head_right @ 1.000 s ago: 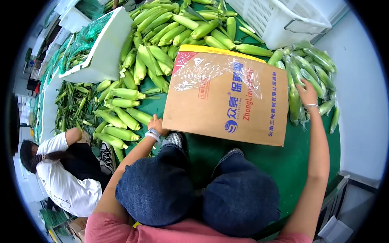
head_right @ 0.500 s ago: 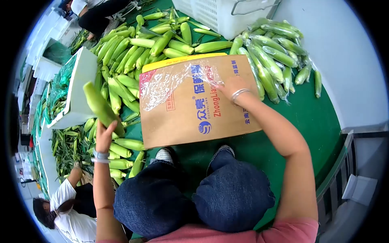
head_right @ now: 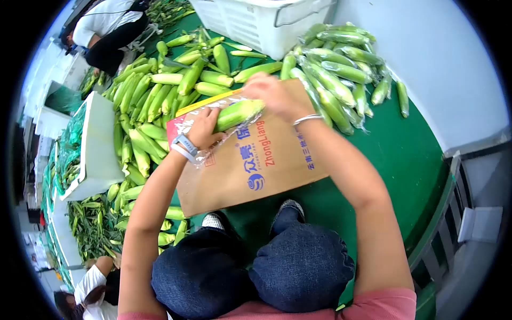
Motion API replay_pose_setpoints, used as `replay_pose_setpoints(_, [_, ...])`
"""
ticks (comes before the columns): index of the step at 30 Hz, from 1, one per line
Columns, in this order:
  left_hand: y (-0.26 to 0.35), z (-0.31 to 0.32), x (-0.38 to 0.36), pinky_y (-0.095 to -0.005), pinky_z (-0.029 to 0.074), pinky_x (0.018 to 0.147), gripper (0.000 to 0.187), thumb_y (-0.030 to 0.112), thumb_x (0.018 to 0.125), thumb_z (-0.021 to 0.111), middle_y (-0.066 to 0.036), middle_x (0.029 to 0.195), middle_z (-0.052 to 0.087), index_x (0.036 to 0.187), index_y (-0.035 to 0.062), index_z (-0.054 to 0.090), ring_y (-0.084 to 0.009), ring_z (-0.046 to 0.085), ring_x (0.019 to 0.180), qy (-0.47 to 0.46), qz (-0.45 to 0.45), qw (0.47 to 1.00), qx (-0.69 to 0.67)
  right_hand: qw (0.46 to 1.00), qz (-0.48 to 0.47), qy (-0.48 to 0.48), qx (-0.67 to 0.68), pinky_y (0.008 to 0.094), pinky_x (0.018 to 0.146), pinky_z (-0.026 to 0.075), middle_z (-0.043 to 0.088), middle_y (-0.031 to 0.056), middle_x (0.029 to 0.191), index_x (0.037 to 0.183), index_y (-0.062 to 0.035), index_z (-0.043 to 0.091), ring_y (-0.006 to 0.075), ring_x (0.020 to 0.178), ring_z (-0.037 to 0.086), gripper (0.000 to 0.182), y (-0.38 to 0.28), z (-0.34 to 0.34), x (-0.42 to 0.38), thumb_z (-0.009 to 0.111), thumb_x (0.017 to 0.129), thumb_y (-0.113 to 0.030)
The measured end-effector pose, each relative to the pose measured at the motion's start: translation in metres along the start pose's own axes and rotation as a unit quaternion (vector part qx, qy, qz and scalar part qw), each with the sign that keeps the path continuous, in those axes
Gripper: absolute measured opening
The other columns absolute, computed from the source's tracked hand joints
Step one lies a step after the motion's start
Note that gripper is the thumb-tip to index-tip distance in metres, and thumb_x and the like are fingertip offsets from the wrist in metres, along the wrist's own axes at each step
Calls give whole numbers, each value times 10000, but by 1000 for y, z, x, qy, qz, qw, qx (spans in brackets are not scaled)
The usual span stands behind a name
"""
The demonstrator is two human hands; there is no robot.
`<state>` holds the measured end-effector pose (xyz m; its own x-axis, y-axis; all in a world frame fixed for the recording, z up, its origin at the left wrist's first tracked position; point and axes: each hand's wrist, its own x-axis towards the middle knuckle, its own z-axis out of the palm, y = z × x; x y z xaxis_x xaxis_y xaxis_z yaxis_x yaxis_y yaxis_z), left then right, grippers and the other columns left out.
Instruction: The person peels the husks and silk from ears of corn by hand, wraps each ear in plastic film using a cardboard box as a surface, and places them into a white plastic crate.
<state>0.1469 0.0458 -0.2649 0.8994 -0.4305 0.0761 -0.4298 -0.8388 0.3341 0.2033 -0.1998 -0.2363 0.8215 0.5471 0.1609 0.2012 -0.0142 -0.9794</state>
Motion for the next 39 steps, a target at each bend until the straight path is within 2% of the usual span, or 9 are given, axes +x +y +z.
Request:
replay_pose_setpoints(4, [15, -15, -61, -438, 389, 836, 572, 301, 696, 711, -207, 1023, 474, 1103, -17, 466, -364, 461, 973, 150, -4, 985, 81, 872, -154, -44, -463, 427, 901, 367, 483, 120, 1158, 1314, -217, 405, 312, 1044, 492, 556, 16, 65, 16, 592, 811, -362])
replay_pose_setpoints(7, [25, -8, -93, -424, 398, 759, 468, 405, 753, 636, -179, 913, 499, 948, -6, 525, -340, 476, 878, 225, -54, 960, 156, 847, -176, -54, -499, 452, 915, 344, 493, 115, 1150, 1316, -244, 404, 318, 1075, 475, 556, 28, 66, 23, 578, 813, -401])
replay_pose_setpoints(13, [-2, -10, -132, -346, 507, 536, 132, 107, 798, 460, -150, 780, 598, 847, 10, 535, -290, 617, 673, -53, -97, 949, 295, 814, -153, -18, -560, 423, 891, 355, 530, 148, 1049, 1219, -224, 519, 313, 1037, 489, 457, 29, 61, 9, 541, 821, -447])
replay_pose_setpoints(17, [38, -68, -186, -409, 503, 528, 159, 121, 865, 448, -169, 714, 615, 775, 3, 506, -344, 609, 597, -129, -221, 957, 137, 827, -108, -54, -549, 416, 874, 376, 525, 127, 1012, 1227, -217, 509, 314, 1006, 498, 446, 5, 69, -54, 546, 829, -416])
replay_pose_setpoints(19, [52, -83, -206, -324, 503, 589, 228, 138, 915, 449, -140, 779, 608, 787, -31, 532, -245, 611, 601, -112, -218, 953, -180, 848, -109, -84, -513, 405, 847, 382, 520, 123, 997, 1217, -189, 517, 308, 975, 499, 445, -9, 75, -86, 565, 819, -383])
replay_pose_setpoints(25, [86, -78, -199, -357, 311, 973, 301, 198, 928, 464, -190, 1244, 406, 713, -10, 495, -276, 435, 1107, -76, -30, 906, -416, 842, -108, -113, -517, 392, 820, 386, 517, 118, 1012, 1195, -157, 533, 300, 945, 497, 434, -35, 89, -141, 589, 802, -332])
replay_pose_setpoints(29, [87, -41, -128, -374, 372, 888, 315, 297, 905, 505, -178, 1093, 464, 769, 22, 577, -277, 482, 989, -115, 8, 947, -300, 853, -24, -114, -508, 438, 909, 362, 494, 156, 1135, 1198, -153, 533, 326, 1067, 464, 373, -22, 97, -99, 527, 850, -286])
replay_pose_setpoints(36, [125, 30, -35, -523, 377, 861, 648, 424, 700, 658, -210, 1005, 528, 1133, -30, 499, -372, 503, 971, 169, -63, 942, 283, 764, 70, -9, -642, 468, 1010, 282, 286, 152, 1408, 1257, -101, 459, 312, 1279, 300, 476, 32, 79, 60, 499, 865, -366])
replay_pose_setpoints(39, [86, 37, 2, -554, 374, 861, 833, 512, 630, 700, -195, 1025, 525, 1207, -23, 428, -370, 501, 1021, 136, -127, 946, 267, 800, 162, 10, -577, 428, 864, 446, 586, 209, 1091, 1132, -23, 541, 349, 1008, 567, 423, 19, 56, 101, 566, 822, -310])
